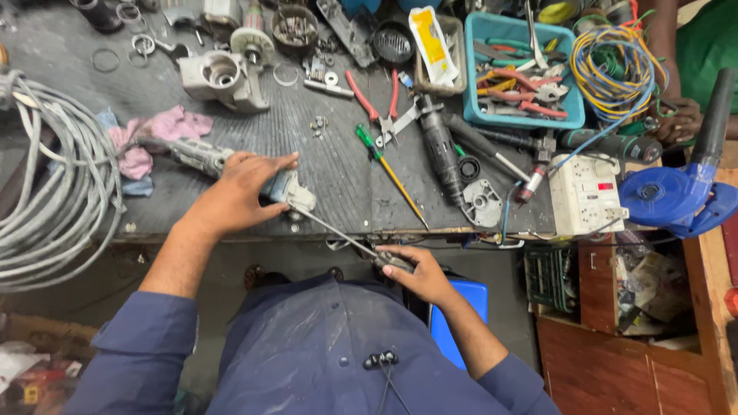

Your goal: The person disassembles a small motor or pump using a screwdriver and a socket wrench, removes the rotor and stator, and cleans internal parts with a cloth. The person then reassembles the unit and wipes the exterior.

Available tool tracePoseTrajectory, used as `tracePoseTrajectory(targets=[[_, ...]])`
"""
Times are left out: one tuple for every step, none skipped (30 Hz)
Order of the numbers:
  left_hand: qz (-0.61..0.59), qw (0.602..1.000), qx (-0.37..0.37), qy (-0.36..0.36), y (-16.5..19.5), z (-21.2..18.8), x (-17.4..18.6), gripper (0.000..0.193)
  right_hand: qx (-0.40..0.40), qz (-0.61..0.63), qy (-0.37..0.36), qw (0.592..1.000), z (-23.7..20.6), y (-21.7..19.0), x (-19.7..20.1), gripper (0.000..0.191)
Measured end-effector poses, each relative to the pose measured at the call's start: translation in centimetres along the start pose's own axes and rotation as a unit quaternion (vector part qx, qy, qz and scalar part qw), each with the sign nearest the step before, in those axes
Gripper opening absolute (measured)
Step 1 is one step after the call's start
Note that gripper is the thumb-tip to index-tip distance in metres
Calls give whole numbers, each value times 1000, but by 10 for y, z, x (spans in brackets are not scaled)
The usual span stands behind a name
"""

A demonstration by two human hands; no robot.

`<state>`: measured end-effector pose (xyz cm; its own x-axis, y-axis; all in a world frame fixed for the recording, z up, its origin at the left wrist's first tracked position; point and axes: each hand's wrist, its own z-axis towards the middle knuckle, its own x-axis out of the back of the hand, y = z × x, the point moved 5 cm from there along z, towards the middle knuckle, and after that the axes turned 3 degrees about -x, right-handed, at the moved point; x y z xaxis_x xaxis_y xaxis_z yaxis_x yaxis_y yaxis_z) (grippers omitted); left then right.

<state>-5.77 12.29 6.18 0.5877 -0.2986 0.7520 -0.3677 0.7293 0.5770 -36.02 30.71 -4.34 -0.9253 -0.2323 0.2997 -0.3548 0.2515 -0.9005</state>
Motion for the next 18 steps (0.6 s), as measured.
tracePoseTrajectory(targets=[[4, 1000, -5, -1, 0, 0, 0, 87, 19, 3, -2, 1000, 0, -1, -1, 45], [5, 1000, -7, -4, 0, 0, 0, 86, 35, 8, -5, 999, 1, -2, -2, 45], [5, 1000, -3, -6, -1, 0, 1, 86, 33, 6, -1, 999, 1, -1, -2, 45], [4, 1000, 4, -8, -2, -1, 1, 85, 30, 4, 1, 1000, 2, 0, -2, 46], [5, 1000, 8, -8, -4, -1, 1, 84, 30, 1, 5, 1000, 2, 0, -2, 46], [8, 1000, 9, -12, -5, -1, 1, 84, 46, -1, 1, 999, 3, 0, -3, 46], [10, 1000, 12, -17, -6, -1, 0, 83, 59, -2, -4, 998, 3, -1, -3, 46], [9, 1000, 16, -24, -7, -1, -1, 83, 69, -2, -9, 998, 3, -2, -2, 45], [37, 999, -5, -22, -6, -1, -1, 84, 6, 55, -25, 998, 5, 4, -2, 47], [67, 997, -28, -19, -5, -1, -2, 85, -54, 111, -39, 991, 6, 10, 0, 48], [97, 994, -50, -18, -4, 0, -2, 86, -115, 169, -55, 977, 8, 14, 0, 50], [139, 989, -46, -27, -5, 0, -4, 85, -137, 255, -96, 952, 9, 14, -1, 49], [181, 982, -42, -33, -5, 1, -5, 84, -159, 336, -135, 919, 12, 12, 0, 49], [226, 973, -39, -38, -6, 3, -5, 83, -176, 413, -173, 877, 16, 9, 1, 48], [213, 975, -31, -50, -9, 4, -6, 83, -222, 462, -200, 835, 19, 8, 2, 48], [199, 978, -22, -64, -11, 5, -7, 82, -266, 509, -224, 787, 21, 7, 2, 49], [183, 980, -13, -80, -12, 7, -8, 81, -311, 554, -247, 732, 22, 6, 1, 49], [181, 980, -9, -86, -13, 8, -7, 80, -325, 559, -261, 717, 25, 5, 2, 49]])
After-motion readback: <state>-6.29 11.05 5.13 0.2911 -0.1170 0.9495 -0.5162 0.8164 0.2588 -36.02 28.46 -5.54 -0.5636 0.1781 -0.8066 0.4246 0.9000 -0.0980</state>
